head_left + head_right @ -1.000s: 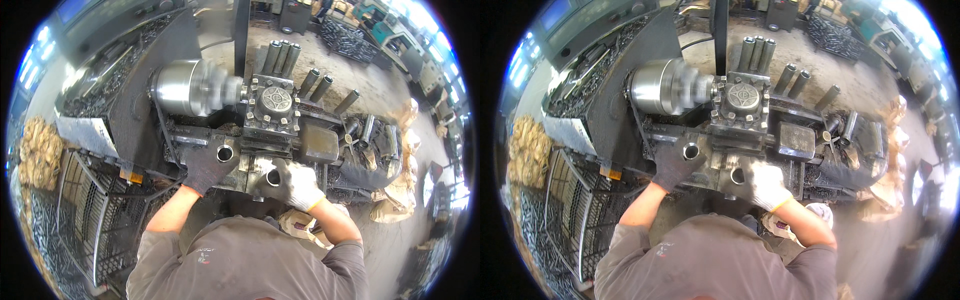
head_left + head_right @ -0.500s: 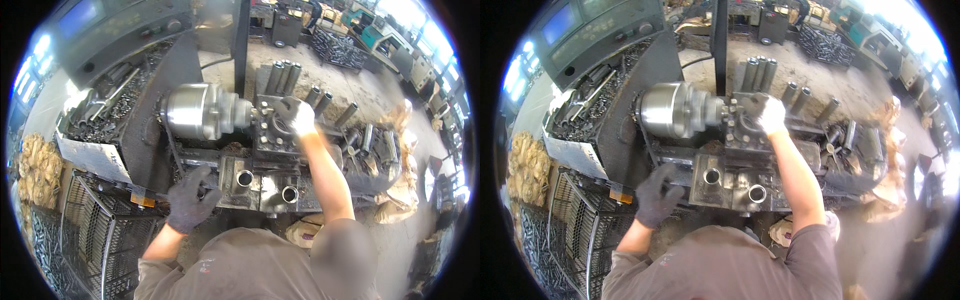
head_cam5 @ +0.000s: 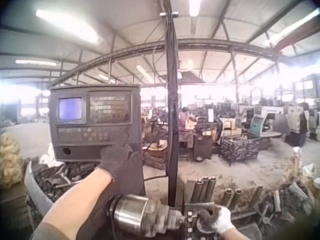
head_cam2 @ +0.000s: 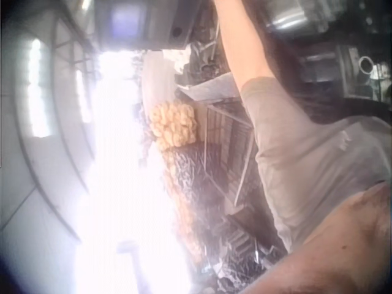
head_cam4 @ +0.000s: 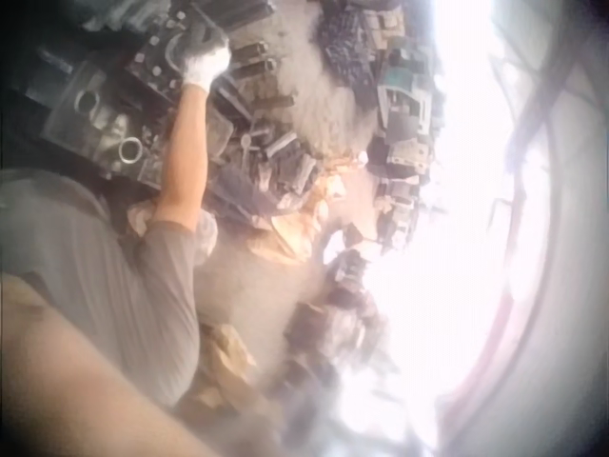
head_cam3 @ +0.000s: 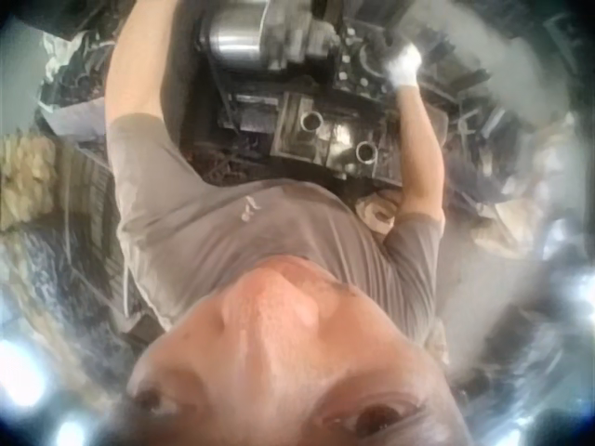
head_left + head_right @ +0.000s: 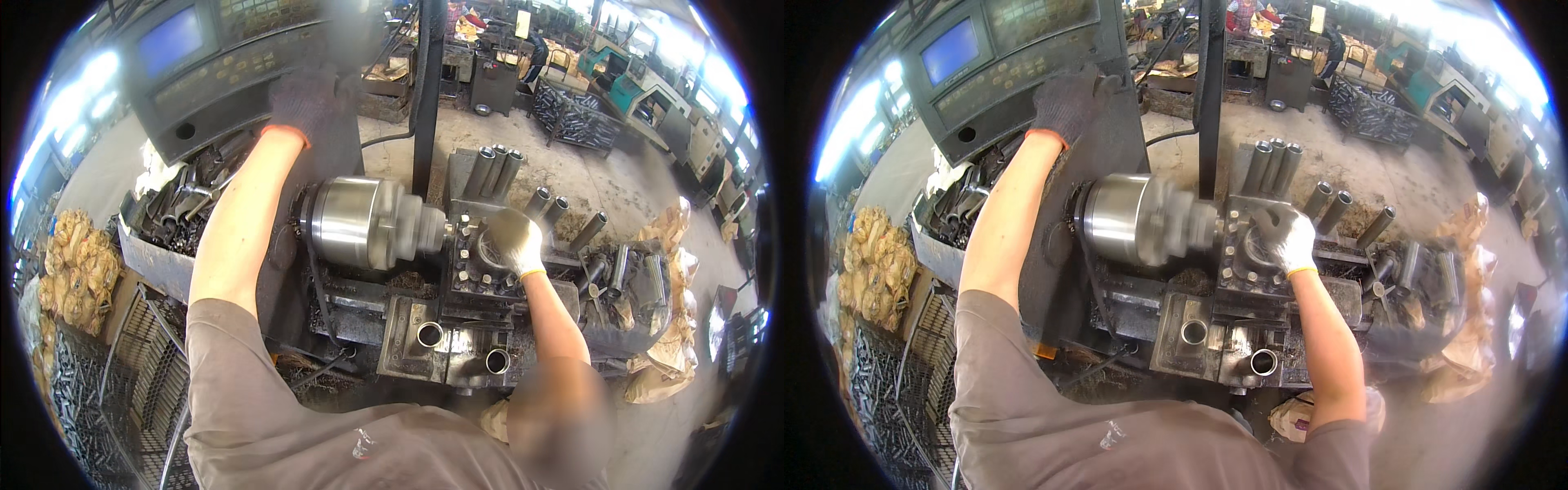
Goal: The person repeatedly loads cylindrical metal parts into a CNC lathe chuck, secures them, and operates the machine controls. After each cycle, the person removes the finished parts and places them into a nearby container. The process is repeated continuously throughout the clip.
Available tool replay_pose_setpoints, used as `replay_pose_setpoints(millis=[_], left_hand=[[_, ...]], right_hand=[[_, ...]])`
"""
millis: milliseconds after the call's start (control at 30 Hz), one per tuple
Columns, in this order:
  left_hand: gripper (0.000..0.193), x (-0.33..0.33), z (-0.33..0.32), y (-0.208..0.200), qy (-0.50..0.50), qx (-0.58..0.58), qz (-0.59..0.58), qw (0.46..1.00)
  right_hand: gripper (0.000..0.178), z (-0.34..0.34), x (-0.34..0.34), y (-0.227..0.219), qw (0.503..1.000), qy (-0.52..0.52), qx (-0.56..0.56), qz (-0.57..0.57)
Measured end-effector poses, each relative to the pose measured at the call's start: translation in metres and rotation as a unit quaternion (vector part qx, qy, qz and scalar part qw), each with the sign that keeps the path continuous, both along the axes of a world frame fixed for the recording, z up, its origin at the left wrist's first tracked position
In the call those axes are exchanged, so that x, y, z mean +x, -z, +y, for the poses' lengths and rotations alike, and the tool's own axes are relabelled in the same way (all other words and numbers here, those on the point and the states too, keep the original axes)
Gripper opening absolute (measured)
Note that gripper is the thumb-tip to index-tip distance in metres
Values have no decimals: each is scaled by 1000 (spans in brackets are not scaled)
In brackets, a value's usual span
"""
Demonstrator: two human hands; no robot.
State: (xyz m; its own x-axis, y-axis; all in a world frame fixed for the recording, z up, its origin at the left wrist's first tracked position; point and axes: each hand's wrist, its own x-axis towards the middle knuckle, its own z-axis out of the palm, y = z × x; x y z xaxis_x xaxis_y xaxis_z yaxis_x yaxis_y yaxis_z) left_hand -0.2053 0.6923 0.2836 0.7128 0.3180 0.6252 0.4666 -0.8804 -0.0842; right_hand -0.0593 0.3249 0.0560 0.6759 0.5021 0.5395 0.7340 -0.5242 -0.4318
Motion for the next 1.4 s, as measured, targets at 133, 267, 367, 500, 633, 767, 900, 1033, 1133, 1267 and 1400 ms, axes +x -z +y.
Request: replay_pose_setpoints(millis=[133,267,367,500,633,767,900,1033,1133,1267,1400], left_hand=[[72,23,8,-15,-26,18,17,999],[76,33,23,-21,-56,12,58,997],[74,38,39,-14,-67,51,47,995],[69,44,55,-9,-55,97,86,990],[71,40,54,-16,-61,46,81,994],[72,34,49,-22,-72,71,85,991],[73,37,55,-17,-71,87,70,991],[75,40,65,-10,-56,122,33,990],[74,41,67,-11,-59,120,35,990],[74,44,60,-19,-77,65,99,990],[75,46,47,-19,-5,93,87,992]], right_hand=[[35,-2,0,0,1000,8,-3,-3],[33,-1,-7,-11,1000,15,-3,19],[32,-4,-14,-20,998,25,10,65],[33,-8,-16,-23,994,42,29,93],[35,-7,-13,-20,996,54,10,76],[35,-7,-14,-20,994,55,-15,96],[34,-11,-20,-21,994,53,-6,93],[34,-14,-27,-23,993,54,-12,100],[36,-16,-31,-23,994,57,-1,89],[33,-20,-39,-22,995,50,12,87],[28,-24,-44,-24,995,33,37,86]])
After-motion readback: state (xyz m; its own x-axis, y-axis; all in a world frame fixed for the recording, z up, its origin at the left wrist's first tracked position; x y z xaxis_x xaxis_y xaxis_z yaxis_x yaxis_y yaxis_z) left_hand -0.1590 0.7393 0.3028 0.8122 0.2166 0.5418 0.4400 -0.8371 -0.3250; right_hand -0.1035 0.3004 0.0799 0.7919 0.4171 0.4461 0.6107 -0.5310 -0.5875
